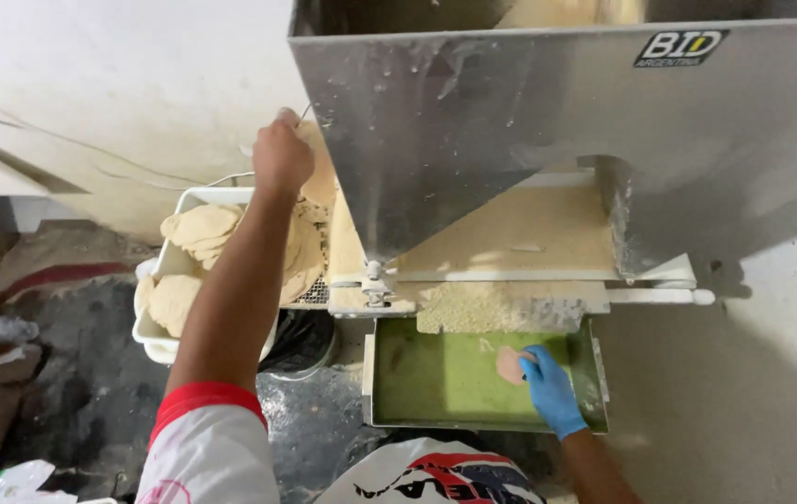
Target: The person is breading chicken pieces by dipping them in a green liquid and then placing them into an industrial breading machine.
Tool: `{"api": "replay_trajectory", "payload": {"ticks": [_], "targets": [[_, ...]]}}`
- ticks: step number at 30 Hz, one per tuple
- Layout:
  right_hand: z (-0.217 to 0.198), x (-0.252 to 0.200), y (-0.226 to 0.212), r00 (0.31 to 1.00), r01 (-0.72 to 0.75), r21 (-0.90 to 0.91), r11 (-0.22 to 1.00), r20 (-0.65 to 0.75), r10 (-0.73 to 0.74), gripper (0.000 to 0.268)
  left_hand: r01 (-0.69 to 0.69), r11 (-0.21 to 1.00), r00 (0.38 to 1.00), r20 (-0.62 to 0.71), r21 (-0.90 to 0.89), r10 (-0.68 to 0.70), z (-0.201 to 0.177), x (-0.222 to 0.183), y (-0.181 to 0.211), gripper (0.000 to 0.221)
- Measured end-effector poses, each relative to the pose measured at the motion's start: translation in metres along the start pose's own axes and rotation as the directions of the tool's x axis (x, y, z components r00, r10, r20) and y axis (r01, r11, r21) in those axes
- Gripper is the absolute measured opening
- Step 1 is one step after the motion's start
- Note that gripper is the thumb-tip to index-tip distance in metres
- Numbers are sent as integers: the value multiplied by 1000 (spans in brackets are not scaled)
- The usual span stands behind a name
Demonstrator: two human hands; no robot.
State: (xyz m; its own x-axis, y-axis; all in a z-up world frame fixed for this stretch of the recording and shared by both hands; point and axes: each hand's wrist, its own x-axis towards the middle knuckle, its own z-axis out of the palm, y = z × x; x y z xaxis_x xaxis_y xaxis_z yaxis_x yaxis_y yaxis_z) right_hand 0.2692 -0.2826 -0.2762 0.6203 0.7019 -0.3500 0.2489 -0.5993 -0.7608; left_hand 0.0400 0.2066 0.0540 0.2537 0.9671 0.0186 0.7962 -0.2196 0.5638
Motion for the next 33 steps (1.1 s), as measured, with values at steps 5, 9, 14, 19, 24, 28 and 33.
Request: {"api": "replay_trajectory", "payload": {"ticks": [5,9,14,19,24,28,33], "targets": [[-18,13,-14,998,57,-40,998,9,-57,32,-9,996,1000,12,-94,10,-7,-6,1,44],[-33,10,-44,996,18,10,1000,87,-19,33,35,997,999,27,-70,-34,1,-8,-31,43],[-21,33,-2,995,-103,498,861,40,96,32,-154,984,987,-42,86,158,5,-47,-66,32],[-30,27,-17,993,-115,551,826,70,91,30,-84,987,996,-17,139,87,3,-86,-95,31],[-27,42,8,996,-65,418,906,84,32,26,-31,974,999,-14,223,35,-15,-136,-103,30],[-17,41,51,980,14,181,983,191,-49,33,47,980,998,19,191,-52,-32,-185,-95,35],[10,33,102,948,88,22,996,306,-90,33,56,972,995,65,229,-73,-48,-238,-56,28]]}}
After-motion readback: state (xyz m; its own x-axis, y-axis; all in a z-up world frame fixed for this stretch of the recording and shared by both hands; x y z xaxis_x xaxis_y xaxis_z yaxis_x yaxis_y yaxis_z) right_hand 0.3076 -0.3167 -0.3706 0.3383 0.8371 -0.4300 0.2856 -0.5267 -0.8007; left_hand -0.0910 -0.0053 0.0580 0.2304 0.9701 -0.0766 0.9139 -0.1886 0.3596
